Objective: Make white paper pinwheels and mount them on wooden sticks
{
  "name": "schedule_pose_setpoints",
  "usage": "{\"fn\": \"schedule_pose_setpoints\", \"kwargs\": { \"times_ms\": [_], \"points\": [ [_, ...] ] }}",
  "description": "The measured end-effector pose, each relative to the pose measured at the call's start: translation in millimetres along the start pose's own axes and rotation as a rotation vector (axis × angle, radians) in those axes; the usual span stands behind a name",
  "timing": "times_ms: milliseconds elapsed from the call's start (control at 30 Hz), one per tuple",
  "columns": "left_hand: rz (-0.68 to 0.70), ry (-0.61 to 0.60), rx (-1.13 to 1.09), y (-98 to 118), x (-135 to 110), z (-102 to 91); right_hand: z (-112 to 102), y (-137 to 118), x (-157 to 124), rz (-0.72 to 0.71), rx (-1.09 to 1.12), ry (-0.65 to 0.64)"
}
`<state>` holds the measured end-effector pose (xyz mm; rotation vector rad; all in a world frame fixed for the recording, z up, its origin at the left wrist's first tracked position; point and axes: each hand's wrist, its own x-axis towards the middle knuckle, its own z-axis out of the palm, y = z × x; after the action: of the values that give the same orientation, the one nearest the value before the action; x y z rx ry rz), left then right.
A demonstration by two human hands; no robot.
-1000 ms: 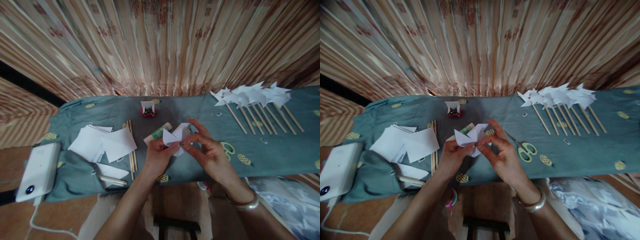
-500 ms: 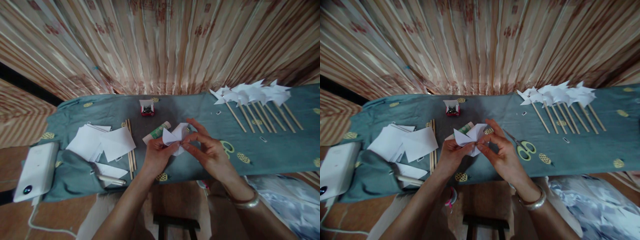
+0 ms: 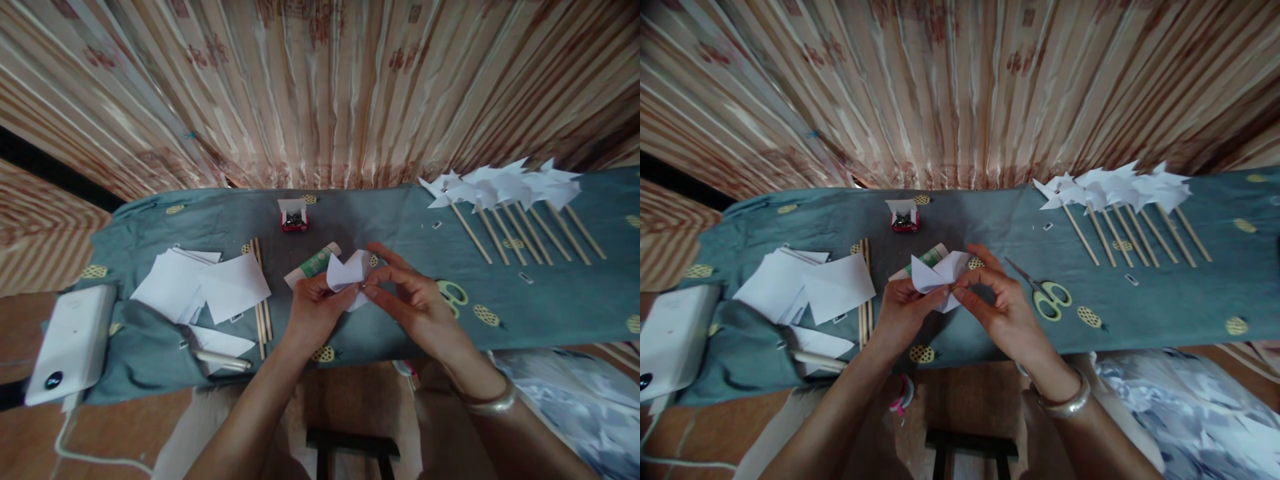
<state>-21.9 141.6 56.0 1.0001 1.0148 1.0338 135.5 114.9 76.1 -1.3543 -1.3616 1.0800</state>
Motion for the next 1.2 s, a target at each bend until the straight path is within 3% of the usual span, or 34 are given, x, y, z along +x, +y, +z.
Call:
{"fn": "schedule_pose_setpoints", "kwargs": {
  "times_ms": [500,733,933,1200],
  "points": [
    [-0.022,-0.050,0.028,3,-1,-1.1,3,2,3,0.121,0.111,0.022],
    [-0.059,-0.058,-0.007,4,-2,-1.4,5,13,4,0.143,0.210,0.175],
    [-0.099,-0.093,-0.021,0,-3,-2.4,3,6,4,0.299,0.491,0.003],
    [-0.159,-0.108,-0.068,1,-4,0.2,3,1,4,0.343,0.586,-0.008]
  ]
}}
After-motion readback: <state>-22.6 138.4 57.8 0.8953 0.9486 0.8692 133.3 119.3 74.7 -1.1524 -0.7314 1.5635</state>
